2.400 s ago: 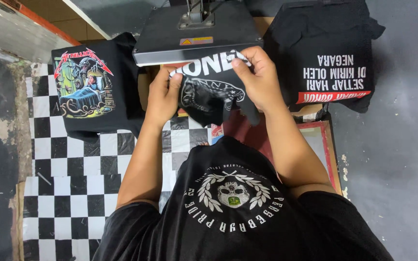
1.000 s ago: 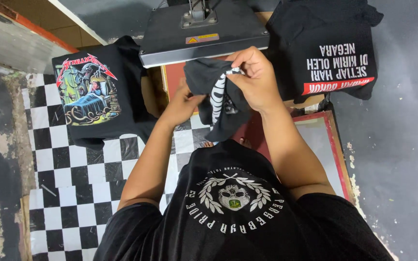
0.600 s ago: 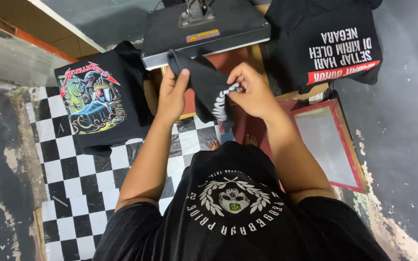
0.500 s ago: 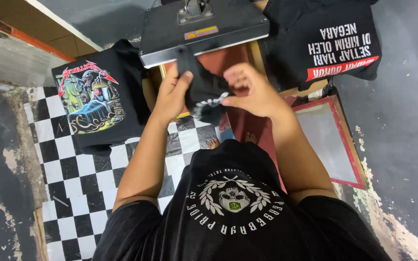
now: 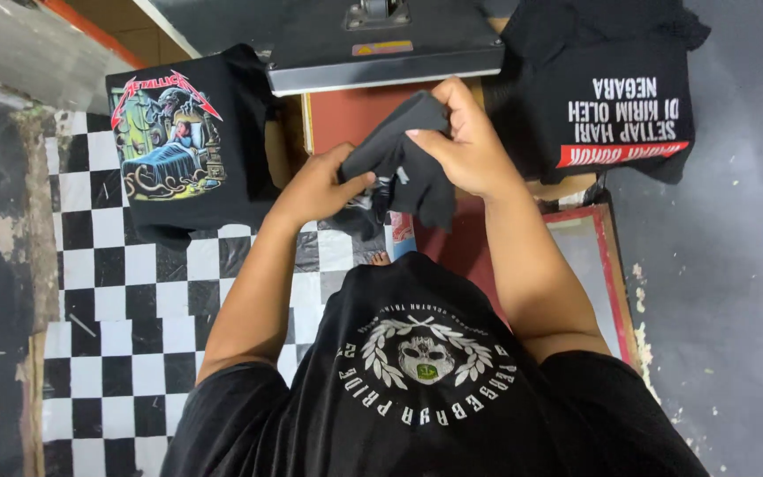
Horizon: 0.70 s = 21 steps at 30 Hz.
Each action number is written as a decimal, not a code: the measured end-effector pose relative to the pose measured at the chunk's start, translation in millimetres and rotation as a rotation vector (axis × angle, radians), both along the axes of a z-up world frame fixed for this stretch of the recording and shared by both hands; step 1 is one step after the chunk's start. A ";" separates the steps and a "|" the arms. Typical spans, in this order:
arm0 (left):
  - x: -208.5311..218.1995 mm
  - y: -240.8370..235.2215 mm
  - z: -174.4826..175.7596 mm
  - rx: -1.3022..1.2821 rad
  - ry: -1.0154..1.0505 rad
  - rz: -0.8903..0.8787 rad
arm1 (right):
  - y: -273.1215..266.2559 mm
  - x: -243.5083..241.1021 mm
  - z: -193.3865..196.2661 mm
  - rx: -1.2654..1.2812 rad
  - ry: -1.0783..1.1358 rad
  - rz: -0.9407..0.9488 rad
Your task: Aligning t-shirts on a heat press machine and applying heat to transfer designs.
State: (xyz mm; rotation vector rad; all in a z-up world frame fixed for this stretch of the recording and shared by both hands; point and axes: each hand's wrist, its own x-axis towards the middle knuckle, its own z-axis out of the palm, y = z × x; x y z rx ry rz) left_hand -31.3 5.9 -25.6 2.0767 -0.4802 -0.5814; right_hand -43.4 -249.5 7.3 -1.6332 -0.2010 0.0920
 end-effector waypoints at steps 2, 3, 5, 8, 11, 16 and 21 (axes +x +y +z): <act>-8.8 -4.5 -8.7 -0.147 -0.072 0.086 | -10.1 -2.5 2.4 -0.046 0.007 0.036; -14.4 -7.9 -13.9 -0.293 -0.135 0.161 | -16.2 -5.1 2.9 -0.092 0.023 0.063; -30.4 -20.5 15.6 -0.324 -0.060 0.221 | -24.9 -18.2 -3.3 -0.195 0.143 0.065; -35.9 -24.0 33.7 -0.198 -0.108 0.192 | -40.5 -27.7 -22.5 -0.154 0.169 -0.005; -47.8 -14.7 20.6 0.176 -0.150 0.091 | -59.2 -39.4 -26.9 0.072 0.073 -0.067; -84.6 -0.4 -7.6 0.107 -0.006 0.249 | -85.6 -55.1 -25.1 0.303 0.039 -0.140; -110.9 7.9 4.9 -0.329 -0.205 0.575 | -104.3 -76.9 -4.5 -0.076 0.084 -0.127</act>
